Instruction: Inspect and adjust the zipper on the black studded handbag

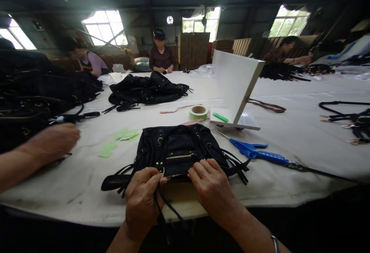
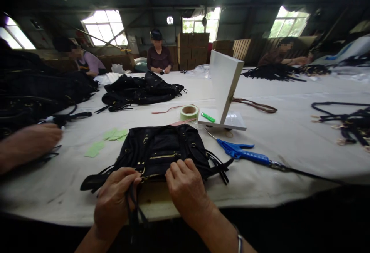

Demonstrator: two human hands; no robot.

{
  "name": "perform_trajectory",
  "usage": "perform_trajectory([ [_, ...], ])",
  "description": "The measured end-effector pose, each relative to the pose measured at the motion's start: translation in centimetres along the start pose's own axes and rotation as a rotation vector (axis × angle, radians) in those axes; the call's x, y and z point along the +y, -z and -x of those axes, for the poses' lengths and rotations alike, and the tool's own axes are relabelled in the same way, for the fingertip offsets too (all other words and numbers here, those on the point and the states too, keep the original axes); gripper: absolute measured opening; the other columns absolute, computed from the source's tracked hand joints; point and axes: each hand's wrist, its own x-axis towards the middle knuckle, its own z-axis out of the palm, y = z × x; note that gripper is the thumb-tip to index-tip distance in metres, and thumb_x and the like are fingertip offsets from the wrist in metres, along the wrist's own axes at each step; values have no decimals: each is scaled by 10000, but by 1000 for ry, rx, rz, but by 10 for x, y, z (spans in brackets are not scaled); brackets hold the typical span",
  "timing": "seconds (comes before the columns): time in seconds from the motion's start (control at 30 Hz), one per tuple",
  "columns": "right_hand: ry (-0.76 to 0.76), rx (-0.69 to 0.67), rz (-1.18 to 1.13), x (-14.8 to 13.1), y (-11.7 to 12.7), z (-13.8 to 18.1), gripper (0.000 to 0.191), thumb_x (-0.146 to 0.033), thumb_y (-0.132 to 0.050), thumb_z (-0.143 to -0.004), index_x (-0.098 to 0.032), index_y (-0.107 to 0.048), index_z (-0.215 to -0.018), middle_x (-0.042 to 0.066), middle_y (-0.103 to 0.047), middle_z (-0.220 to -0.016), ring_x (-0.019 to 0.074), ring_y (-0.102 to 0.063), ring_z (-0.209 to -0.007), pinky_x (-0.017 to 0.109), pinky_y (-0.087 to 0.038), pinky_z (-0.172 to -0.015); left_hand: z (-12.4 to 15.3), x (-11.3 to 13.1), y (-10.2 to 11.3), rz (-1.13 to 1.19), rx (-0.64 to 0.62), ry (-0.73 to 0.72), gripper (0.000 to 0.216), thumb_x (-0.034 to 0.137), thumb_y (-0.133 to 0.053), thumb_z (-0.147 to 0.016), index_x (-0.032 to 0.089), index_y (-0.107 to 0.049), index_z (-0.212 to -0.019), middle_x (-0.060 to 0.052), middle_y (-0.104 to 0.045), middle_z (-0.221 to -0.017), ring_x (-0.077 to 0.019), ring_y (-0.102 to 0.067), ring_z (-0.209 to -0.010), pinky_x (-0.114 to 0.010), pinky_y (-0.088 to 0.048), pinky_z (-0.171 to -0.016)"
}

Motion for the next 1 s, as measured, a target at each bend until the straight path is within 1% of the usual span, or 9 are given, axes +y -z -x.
perform_trajectory([
  [0.17,-34,35,-5,13,10,-4,233,-67,-503,-884,-171,-545,-680,41,-512,-711,212,-433,-727,360,-308,-723,-1,-20,21,-227,74,-68,35,107,-609,-839,139,-618,-828,-61,-628,-817,-187,-581,-764,-364,-428,-778],
  [0.33,-51,24,-41,24,19,-16,210,-77,-503,-883,-177,-557,-707,38,-536,-730,213,-456,-747,378,-319,-820,3,-43,34,-350,49,-5,53,154,-605,-857,162,-609,-805,-48,-641,-830,-193,-587,-770,-366,-429,-797],
  [0.4,-62,24,-47,26,22,-22,189,-78,-520,-874,-175,-563,-718,40,-541,-742,210,-462,-737,355,-329,-792,-1,-45,40,-387,46,49,83,176,-586,-873,169,-607,-793,-44,-640,-829,-197,-583,-762,-367,-432,-788],
  [0.5,-90,13,-70,29,26,-28,188,-64,-539,-862,-174,-550,-710,40,-538,-760,198,-478,-727,313,-323,-691,-12,-29,52,-349,38,108,49,195,-590,-871,170,-631,-882,-62,-630,-903,-218,-598,-841,-400,-430,-834],
  [0.6,-88,-6,-96,31,29,-34,190,-67,-534,-875,-172,-547,-718,34,-533,-770,184,-499,-737,294,-320,-666,-20,5,58,-202,11,-11,296,107,-597,-819,171,-610,-1109,-100,-592,-1041,-264,-571,-1052,-465,-389,-959],
  [0.7,-86,10,-92,32,32,-42,185,-94,-528,-891,-169,-555,-724,28,-531,-764,178,-505,-723,288,-317,-643,-22,36,42,26,-202,-280,395,53,-530,-795,140,-582,-1176,-126,-570,-1113,-269,-516,-1155,-440,-401,-996],
  [0.73,-91,21,-91,33,33,-44,183,-100,-527,-892,-168,-558,-726,28,-532,-764,176,-507,-718,285,-317,-636,-22,41,33,35,-262,-304,398,67,-528,-804,125,-572,-1195,-143,-558,-1158,-275,-506,-1164,-435,-408,-998],
  [0.87,-104,34,-114,35,37,-52,167,-103,-520,-887,-161,-574,-740,27,-539,-770,170,-519,-708,275,-329,-631,-24,44,-1,-80,-307,-183,364,139,-545,-835,141,-561,-1199,-166,-558,-1157,-275,-559,-995,-422,-481,-836],
  [1.0,-117,58,-108,42,43,-58,183,-88,-492,-880,-156,-581,-736,36,-555,-783,173,-537,-712,272,-352,-643,-22,44,-15,-87,-360,-93,263,61,-476,-766,150,-582,-990,-80,-595,-812,-239,-562,-717,-397,-480,-656],
])
